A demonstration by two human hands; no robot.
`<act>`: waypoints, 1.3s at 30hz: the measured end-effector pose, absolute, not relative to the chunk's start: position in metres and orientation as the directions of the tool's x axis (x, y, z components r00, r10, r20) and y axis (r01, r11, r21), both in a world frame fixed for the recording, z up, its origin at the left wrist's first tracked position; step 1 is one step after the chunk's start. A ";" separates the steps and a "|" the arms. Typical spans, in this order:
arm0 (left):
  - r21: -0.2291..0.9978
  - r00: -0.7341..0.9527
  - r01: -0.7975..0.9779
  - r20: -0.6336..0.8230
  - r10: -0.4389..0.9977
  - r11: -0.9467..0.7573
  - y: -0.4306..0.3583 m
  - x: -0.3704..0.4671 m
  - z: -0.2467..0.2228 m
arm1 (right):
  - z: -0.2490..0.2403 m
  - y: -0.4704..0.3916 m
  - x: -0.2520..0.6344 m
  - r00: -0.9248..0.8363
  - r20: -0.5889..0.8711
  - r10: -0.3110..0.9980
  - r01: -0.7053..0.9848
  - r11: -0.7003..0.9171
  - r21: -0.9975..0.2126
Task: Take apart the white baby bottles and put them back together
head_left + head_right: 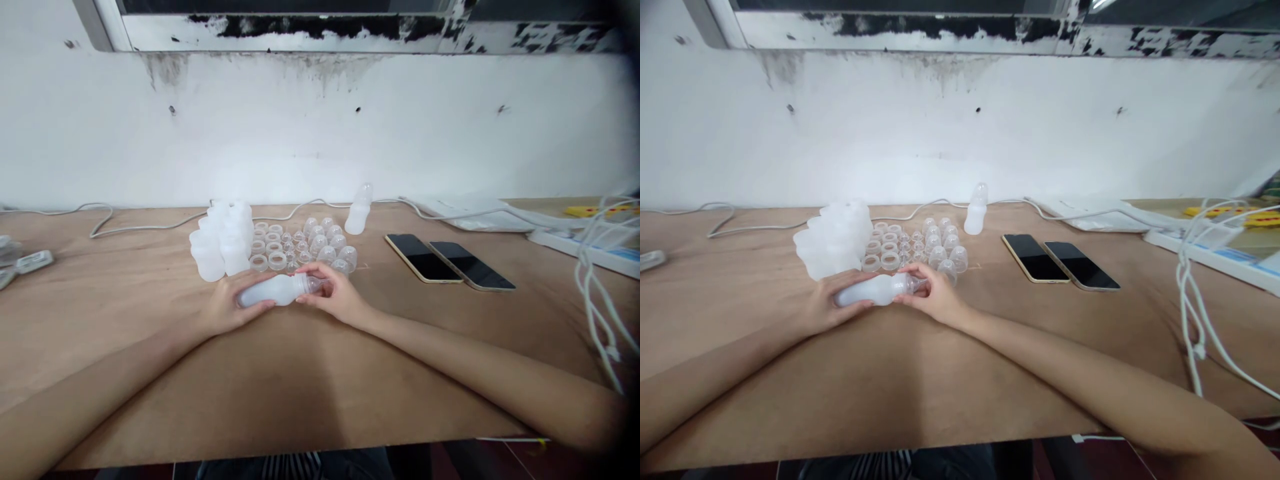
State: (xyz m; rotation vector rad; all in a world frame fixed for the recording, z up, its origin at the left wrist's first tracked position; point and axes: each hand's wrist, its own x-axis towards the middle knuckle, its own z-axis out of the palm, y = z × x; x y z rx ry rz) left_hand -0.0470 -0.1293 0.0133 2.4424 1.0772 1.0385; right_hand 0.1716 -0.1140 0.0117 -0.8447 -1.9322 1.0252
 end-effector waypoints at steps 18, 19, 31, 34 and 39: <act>0.485 0.431 0.542 0.541 0.722 -0.686 -0.131 -0.046 0.015 | 0.010 -0.106 0.173 -0.490 0.298 0.819 0.113 0.398 -0.910; 0.466 0.435 0.545 0.554 0.710 -0.697 -0.131 -0.046 0.015 | 0.010 -0.106 0.173 -0.487 0.288 0.825 0.132 0.396 -0.909; 0.470 0.435 0.570 0.523 0.733 -0.673 -0.131 -0.048 0.015 | 0.015 -0.112 0.173 -0.536 0.435 0.723 0.232 0.622 -0.748; 0.407 0.470 0.572 0.548 0.691 -0.712 -0.133 -0.047 0.015 | 0.013 -0.109 0.174 -0.523 0.331 0.785 0.263 0.518 -0.814; 0.374 0.494 0.572 0.554 0.671 -0.730 -0.133 -0.046 0.016 | 0.015 -0.112 0.177 -0.575 0.287 0.766 0.237 0.491 -0.838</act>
